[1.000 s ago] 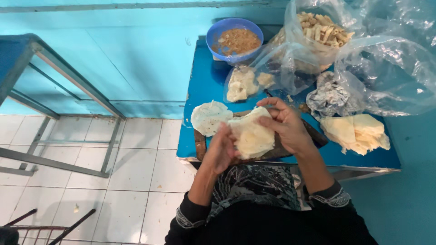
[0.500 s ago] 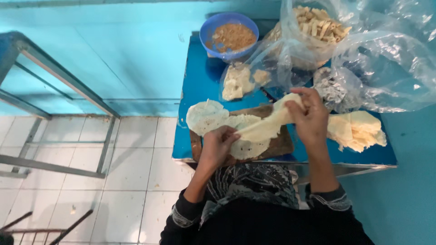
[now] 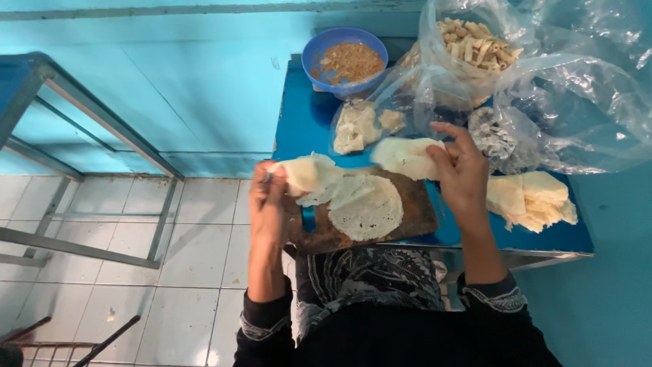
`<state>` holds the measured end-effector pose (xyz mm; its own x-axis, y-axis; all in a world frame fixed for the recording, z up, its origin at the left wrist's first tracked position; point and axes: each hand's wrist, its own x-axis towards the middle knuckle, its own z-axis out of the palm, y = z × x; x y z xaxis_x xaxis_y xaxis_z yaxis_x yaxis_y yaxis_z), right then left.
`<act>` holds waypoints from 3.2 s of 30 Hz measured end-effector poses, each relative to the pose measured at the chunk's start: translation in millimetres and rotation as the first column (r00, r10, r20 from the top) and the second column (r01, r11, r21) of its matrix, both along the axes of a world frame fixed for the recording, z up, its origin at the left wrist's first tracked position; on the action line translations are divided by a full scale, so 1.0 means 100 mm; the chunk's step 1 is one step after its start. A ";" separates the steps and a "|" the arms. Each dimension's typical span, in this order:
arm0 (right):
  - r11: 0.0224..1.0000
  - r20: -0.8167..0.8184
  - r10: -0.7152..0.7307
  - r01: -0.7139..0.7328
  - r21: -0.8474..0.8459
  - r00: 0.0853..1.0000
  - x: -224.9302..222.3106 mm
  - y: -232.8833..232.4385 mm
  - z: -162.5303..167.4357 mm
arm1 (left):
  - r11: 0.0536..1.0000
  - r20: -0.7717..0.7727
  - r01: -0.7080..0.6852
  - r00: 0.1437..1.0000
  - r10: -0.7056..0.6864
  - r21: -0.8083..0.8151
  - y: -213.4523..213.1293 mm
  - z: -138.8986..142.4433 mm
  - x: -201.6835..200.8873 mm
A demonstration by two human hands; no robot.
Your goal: The person sits on the floor at a low blue table and works pieces of pale dough: they tear and fold pieces by hand, cut a round dough mass with a knife on a wooden board, dip pieces into a bowl of brown crumb coating, and place coated pieces into a plastic bag.
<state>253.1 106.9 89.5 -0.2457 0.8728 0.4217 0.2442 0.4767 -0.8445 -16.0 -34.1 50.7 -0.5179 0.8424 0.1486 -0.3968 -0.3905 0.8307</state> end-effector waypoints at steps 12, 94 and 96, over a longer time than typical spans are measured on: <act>0.739 -0.084 0.593 -0.583 -0.339 0.801 -0.41 0.01 -0.09 | 0.985 0.204 -0.062 0.979 0.029 0.158 -0.40 -0.17 -0.42; 0.776 -0.478 0.404 -0.568 -0.273 0.780 -0.32 -0.11 -0.58 | 0.996 -0.374 0.048 0.924 -0.074 -0.077 0.15 -0.18 0.61; 0.735 -0.539 0.427 -0.626 -0.261 0.726 -0.29 -0.11 -0.47 | 0.994 -0.267 0.082 0.959 -0.101 -0.078 0.13 -0.12 0.53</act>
<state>224.3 96.4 42.3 -0.6045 0.7590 0.2419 -0.3611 0.0096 -0.9325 36.7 -21.5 38.6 -0.3864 0.8969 0.2151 -0.1859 -0.3041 0.9343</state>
